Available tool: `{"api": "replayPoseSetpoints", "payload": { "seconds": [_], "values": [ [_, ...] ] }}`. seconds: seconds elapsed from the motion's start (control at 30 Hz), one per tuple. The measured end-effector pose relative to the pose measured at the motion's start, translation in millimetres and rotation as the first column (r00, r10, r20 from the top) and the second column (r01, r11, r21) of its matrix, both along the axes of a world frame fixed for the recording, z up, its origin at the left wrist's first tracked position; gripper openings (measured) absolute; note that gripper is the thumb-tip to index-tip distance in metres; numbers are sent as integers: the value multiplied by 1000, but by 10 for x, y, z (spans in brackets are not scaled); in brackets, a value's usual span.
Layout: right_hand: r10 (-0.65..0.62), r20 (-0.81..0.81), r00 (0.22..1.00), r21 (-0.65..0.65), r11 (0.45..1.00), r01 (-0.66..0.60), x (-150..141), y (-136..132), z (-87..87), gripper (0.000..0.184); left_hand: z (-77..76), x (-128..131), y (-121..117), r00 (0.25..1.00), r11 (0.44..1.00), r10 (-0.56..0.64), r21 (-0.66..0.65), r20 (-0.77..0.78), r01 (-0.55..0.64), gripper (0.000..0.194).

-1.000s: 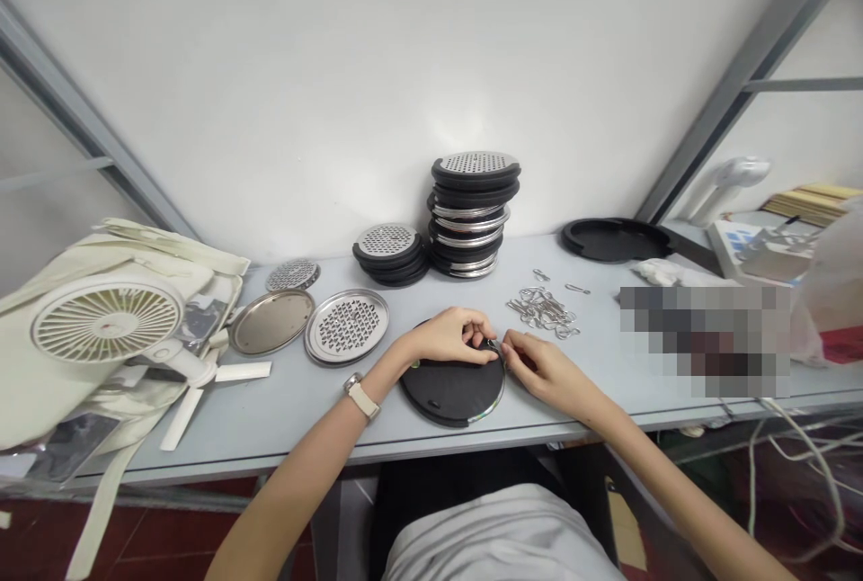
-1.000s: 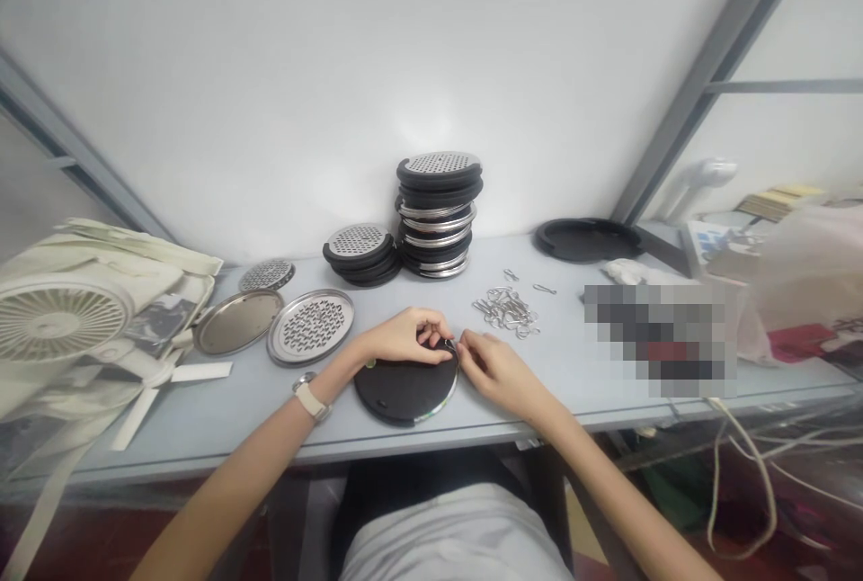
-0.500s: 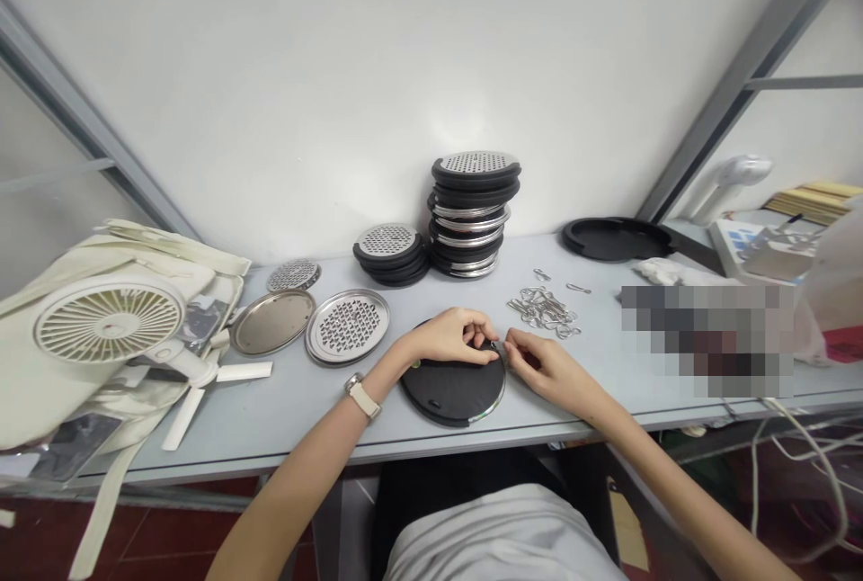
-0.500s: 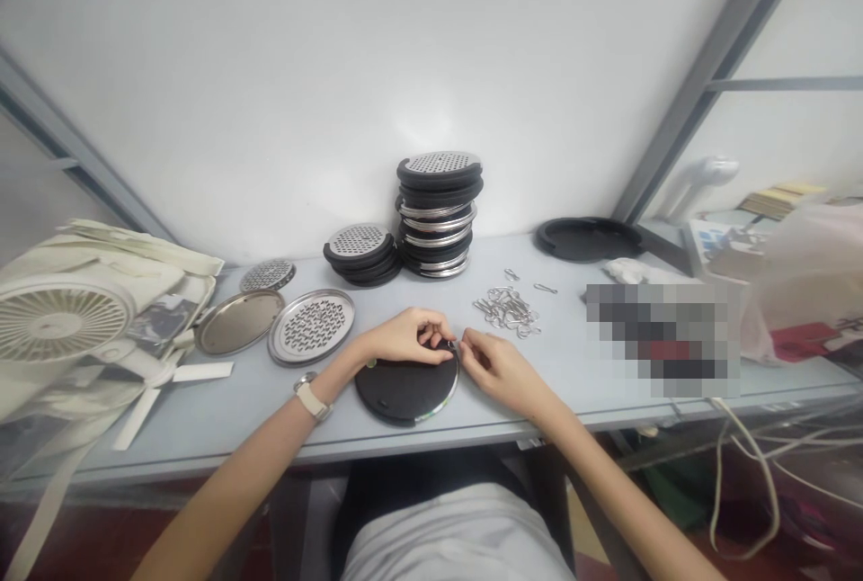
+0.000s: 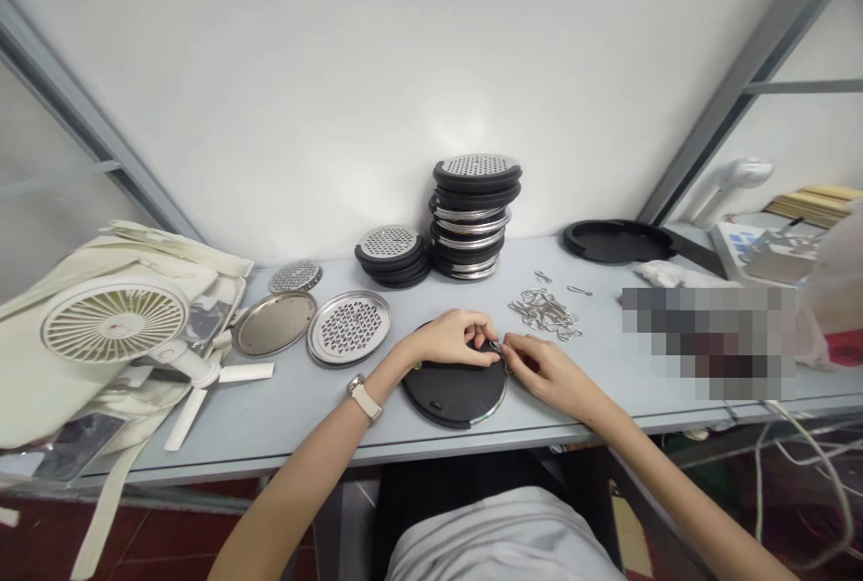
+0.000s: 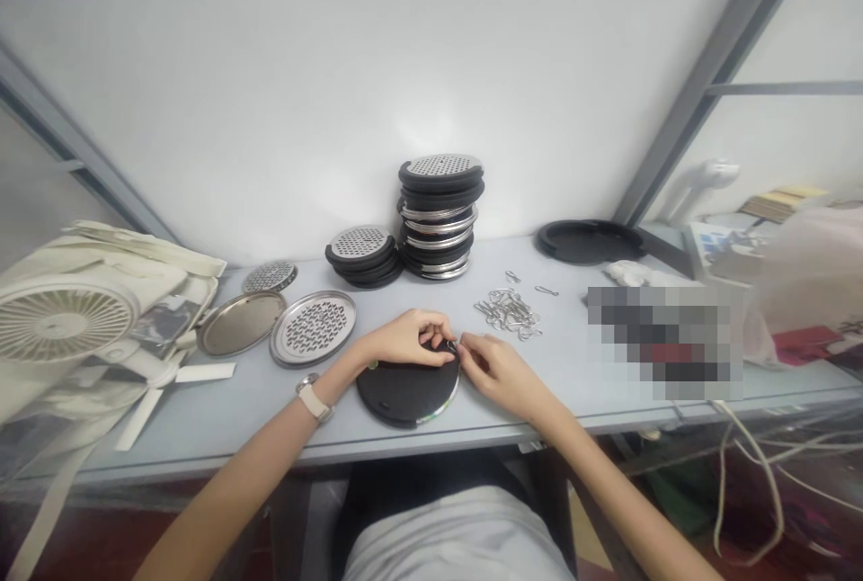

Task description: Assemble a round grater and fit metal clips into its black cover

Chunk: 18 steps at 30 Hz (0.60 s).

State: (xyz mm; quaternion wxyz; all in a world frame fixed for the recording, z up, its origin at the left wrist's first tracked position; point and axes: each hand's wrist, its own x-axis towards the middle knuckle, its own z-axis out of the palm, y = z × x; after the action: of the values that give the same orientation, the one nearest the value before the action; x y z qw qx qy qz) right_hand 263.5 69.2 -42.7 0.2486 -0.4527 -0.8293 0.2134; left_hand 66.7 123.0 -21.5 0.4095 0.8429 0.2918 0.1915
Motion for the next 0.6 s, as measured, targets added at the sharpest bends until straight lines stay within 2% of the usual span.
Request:
{"api": "replayPoseSetpoints", "payload": {
  "seconds": [0.6],
  "values": [
    [27, 28, 999, -5, 1000, -27, 21, 0, 13, 18, -6, -1, 11, 1000, 999, -15, -28, 14, 16, 26]
  ]
}}
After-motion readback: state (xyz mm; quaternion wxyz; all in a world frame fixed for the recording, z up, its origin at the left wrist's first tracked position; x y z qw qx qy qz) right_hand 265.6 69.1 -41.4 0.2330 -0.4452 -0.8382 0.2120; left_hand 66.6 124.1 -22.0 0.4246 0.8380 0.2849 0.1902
